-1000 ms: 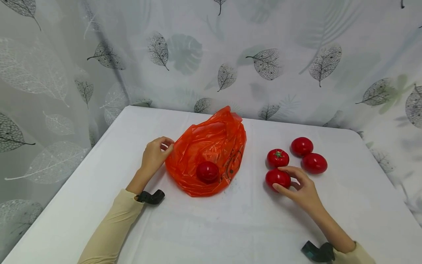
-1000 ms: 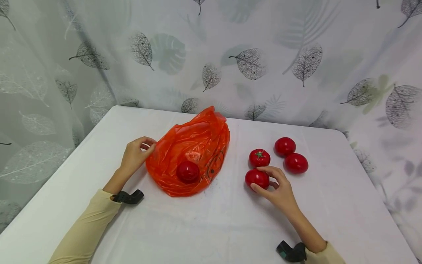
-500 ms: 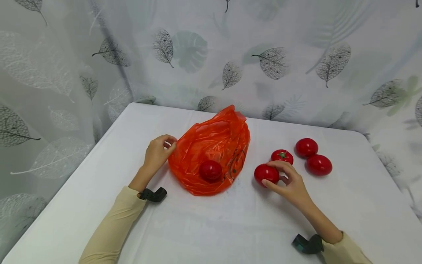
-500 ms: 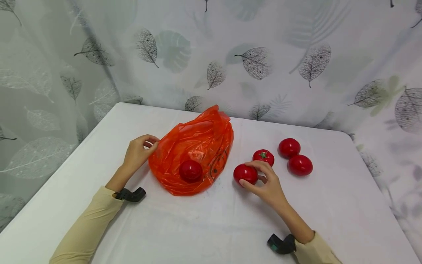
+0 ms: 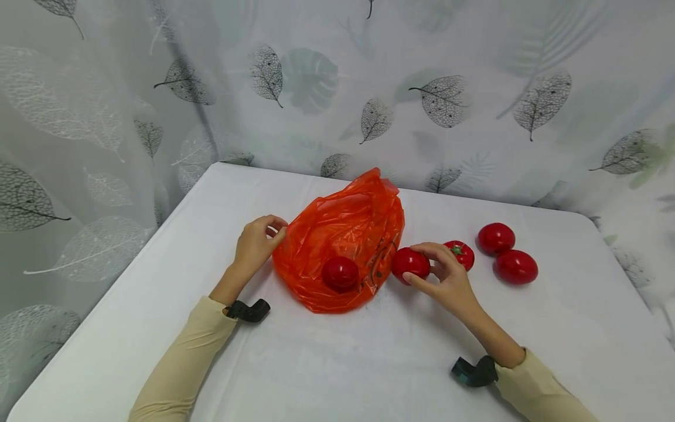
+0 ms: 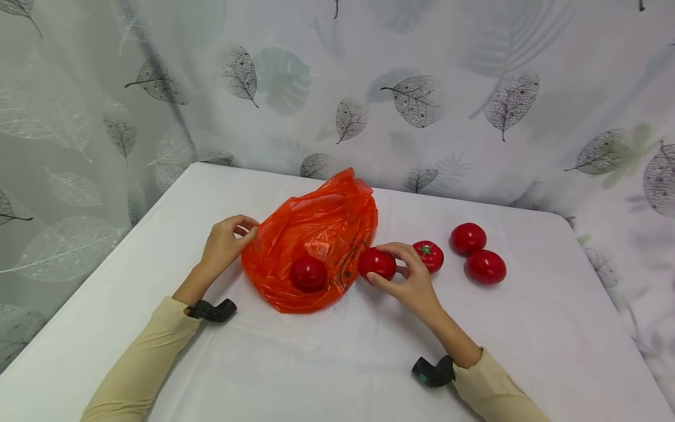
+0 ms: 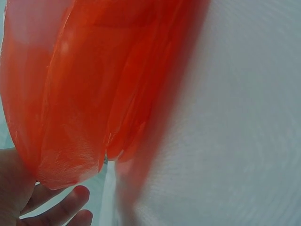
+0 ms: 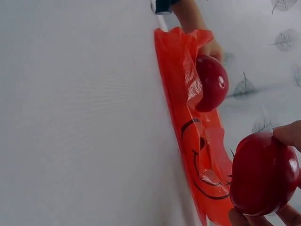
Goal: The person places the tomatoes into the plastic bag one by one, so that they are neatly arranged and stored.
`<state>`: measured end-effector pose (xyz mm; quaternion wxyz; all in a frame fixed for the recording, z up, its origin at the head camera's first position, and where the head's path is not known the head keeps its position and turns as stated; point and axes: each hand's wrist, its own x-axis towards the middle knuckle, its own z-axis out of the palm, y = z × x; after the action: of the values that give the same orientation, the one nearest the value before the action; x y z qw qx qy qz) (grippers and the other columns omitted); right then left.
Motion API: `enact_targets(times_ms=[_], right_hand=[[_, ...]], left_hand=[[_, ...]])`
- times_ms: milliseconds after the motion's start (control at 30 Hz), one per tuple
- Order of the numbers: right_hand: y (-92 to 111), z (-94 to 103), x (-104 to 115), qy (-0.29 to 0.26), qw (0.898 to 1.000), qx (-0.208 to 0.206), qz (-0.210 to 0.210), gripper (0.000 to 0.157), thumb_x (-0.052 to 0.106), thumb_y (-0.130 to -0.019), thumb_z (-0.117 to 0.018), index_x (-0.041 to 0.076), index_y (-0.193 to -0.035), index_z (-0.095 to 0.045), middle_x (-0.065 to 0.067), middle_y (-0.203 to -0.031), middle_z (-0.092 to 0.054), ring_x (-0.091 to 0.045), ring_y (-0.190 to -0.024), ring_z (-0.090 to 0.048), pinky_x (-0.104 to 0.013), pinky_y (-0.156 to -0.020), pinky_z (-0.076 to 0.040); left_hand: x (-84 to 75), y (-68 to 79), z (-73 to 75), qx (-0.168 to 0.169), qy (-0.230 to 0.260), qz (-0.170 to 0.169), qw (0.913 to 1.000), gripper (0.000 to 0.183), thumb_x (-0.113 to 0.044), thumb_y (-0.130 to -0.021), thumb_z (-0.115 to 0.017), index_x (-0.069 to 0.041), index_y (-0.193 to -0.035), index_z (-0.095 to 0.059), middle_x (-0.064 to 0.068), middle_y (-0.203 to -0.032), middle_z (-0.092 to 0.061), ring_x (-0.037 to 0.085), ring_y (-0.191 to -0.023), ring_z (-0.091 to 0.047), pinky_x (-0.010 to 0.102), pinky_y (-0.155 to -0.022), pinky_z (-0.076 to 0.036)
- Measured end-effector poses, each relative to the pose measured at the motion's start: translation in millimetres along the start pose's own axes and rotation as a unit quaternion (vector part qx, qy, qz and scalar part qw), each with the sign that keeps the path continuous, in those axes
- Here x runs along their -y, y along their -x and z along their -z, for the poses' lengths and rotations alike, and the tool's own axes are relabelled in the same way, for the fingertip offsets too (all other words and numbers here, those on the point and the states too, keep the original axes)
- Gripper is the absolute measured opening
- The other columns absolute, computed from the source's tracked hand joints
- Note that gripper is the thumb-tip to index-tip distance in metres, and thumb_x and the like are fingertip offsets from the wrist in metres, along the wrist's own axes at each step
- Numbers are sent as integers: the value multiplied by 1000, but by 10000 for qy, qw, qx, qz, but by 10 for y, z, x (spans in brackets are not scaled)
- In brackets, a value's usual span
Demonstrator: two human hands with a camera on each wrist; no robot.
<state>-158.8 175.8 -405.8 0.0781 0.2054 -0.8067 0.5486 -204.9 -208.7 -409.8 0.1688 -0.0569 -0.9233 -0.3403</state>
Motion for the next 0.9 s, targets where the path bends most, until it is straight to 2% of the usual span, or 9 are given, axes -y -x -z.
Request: enact_targets(times_ms=[167,533,900], right_hand=[[-85,-77,36,-37,9998,96,-148,53,3,-79,-78,6,-128,-59,-10,-131,-53,-6,-116,-50,-20,-85,-53],[-265,-239,86,-241,9989,254,-322,52,5,-81,-77,6,-129,-59,-12,-133,-51,-22,-120,-49,-21,-88,-51],[-396,-402,61,-302,9975,586,-262,50,7,-82,-77,8,-129,-58,-12,-133,-50,-25,-121,-49,-40,-93,-52]], left_hand=[[-3,-1,2,-16,7,13,10000,15,-15,-92,-64,-4,-100,-71,13,-93,-70,27,-79,-66,40,-69,-59],[-28,0,30,-5,-3,66,10000,15,-14,-92,-64,-5,-101,-72,13,-94,-70,27,-80,-65,39,-68,-59],[-12,12,14,26,-58,70,10000,15,-15,-92,-63,-5,-101,-71,12,-94,-70,27,-80,-65,38,-68,-59]])
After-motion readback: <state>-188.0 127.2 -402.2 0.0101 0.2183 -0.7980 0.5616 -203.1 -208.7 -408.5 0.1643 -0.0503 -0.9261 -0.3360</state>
